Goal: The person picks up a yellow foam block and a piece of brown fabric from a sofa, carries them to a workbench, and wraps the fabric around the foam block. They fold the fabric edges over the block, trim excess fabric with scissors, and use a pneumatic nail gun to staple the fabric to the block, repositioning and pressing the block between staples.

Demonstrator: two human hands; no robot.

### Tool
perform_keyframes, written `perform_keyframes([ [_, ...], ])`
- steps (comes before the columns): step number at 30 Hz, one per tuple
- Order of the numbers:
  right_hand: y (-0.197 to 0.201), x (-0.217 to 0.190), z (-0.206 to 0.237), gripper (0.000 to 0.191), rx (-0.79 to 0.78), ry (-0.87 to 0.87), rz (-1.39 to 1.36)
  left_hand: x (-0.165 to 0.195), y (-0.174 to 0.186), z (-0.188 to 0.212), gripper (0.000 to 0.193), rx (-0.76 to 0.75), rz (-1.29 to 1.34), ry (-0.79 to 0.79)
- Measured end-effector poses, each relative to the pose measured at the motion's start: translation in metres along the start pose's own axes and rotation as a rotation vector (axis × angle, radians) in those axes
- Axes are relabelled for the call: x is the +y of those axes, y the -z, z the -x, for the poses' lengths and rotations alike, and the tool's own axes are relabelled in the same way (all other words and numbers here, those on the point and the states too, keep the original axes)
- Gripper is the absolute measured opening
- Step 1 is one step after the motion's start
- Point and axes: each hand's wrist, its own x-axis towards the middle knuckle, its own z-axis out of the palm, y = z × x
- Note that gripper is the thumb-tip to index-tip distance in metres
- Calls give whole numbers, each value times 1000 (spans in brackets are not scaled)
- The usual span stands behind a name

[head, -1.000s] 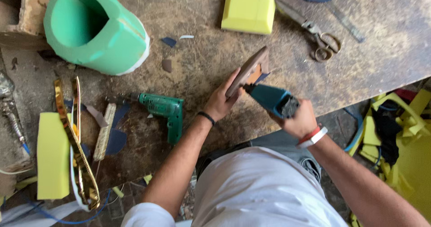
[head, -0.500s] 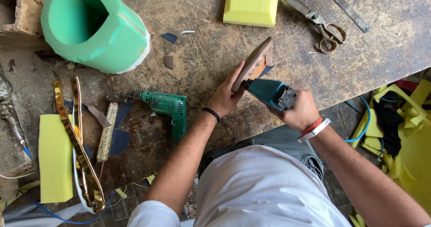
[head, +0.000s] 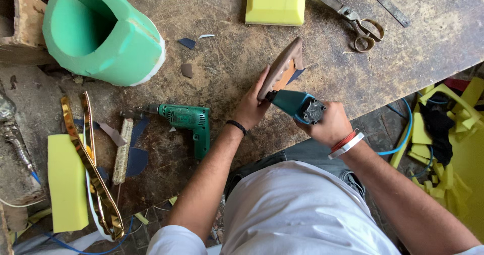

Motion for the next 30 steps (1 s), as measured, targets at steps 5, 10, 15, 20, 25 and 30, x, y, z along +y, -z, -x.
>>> perform_keyframes([
  [5,27,29,-26,44,143,120,46,6,-4,1,76,109,67,200],
  [10,59,57,-67,70,166,54,281,42,5,2,58,334,96,337],
  [15,77,47,-69,66,335,413,-16,100,37,-8,53,160,-40,354],
  [20,48,7,-89,68,-379,451,-580,149,33,-56,45,32,-42,257],
  [25,19,6,-113,37,-351,56,-1241,145,78,-56,53,82,369,449],
  [30,5,5,-126,36,-362,-192,-1459,96,35,-22,38,222,289,459],
])
